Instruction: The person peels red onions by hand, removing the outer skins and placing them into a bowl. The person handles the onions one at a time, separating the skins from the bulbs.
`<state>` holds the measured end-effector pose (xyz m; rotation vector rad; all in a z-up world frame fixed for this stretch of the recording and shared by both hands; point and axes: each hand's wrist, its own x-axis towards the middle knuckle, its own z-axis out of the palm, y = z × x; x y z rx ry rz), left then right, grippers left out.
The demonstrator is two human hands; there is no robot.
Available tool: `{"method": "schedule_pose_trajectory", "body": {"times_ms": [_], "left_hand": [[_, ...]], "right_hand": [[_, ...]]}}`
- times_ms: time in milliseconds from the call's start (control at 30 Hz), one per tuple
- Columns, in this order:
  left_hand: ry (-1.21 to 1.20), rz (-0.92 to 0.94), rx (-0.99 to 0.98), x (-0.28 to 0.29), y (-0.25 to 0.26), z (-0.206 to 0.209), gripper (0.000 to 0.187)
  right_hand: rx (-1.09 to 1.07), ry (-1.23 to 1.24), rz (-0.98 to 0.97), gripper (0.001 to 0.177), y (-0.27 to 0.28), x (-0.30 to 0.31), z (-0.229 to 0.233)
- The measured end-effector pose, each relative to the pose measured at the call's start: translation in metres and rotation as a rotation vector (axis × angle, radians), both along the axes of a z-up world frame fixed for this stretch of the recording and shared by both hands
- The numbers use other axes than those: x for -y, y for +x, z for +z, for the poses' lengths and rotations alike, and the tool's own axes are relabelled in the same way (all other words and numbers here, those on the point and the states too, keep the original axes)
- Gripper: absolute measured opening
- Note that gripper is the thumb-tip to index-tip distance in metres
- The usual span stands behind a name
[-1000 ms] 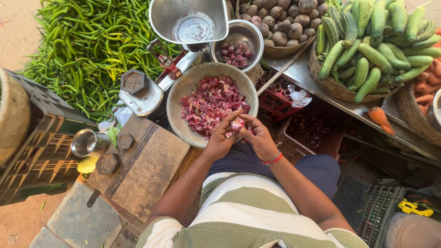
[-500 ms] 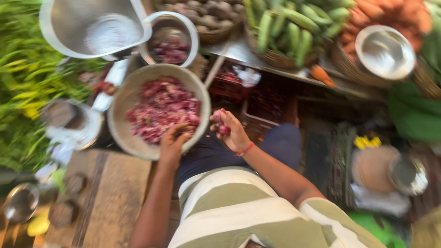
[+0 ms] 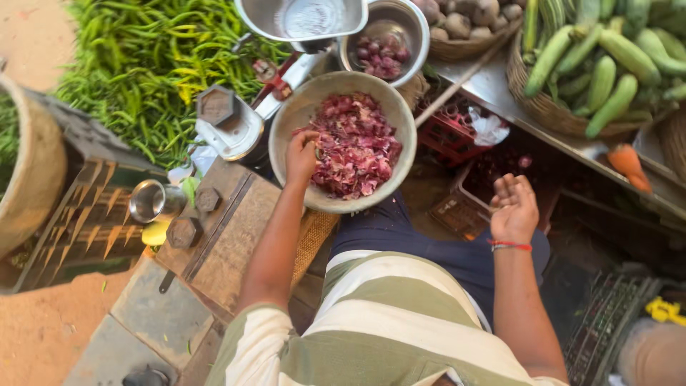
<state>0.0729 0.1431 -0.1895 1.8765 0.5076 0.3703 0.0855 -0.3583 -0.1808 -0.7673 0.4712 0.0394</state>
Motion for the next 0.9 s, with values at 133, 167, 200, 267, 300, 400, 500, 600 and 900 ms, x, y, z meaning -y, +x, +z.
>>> {"method": "schedule_pose_trajectory", "body": {"times_ms": [133, 167, 200, 267, 300, 400, 500, 600, 900], "left_hand": [[0.669, -0.072, -0.176, -0.02, 0.023, -0.021, 0.024], [0.719, -0.105, -0.217, -0.017, 0.032, -0.023, 0.029], [0.769, -0.14, -0.263, -0.014, 0.035, -0.023, 0.036], [0.901, -0.245, -0.363, -0.005, 0.04, -0.022, 0.044], [0.983, -0.317, -0.418, 0.005, 0.045, -0.019, 0.045], [0.896, -0.379, -0.432, 0.046, 0.04, -0.011, 0.053], [0.611, -0.438, -0.367, 0.066, 0.031, -0.001, 0.048], [0.576, -0.358, -0.256, 0.064, 0.034, 0.003, 0.033], [0.949, -0.329, -0.343, 0.012, 0.069, -0.016, 0.03]], "right_hand": [[-0.008, -0.042, 0.246, 0.016, -0.011, -0.025, -0.013], [-0.018, -0.027, 0.286, 0.016, -0.014, -0.033, -0.015], [-0.032, -0.011, 0.326, 0.016, -0.017, -0.042, -0.019], [-0.062, -0.008, 0.384, 0.017, -0.021, -0.057, -0.022], [-0.077, -0.02, 0.402, 0.018, -0.023, -0.062, -0.024], [-0.104, -0.047, 0.45, 0.021, -0.03, -0.061, -0.024], [-0.098, -0.05, 0.457, 0.022, -0.033, -0.053, -0.025], [-0.109, -0.075, 0.445, 0.022, -0.029, -0.044, -0.027], [-0.098, -0.063, 0.468, 0.023, -0.034, -0.052, -0.015]]}}
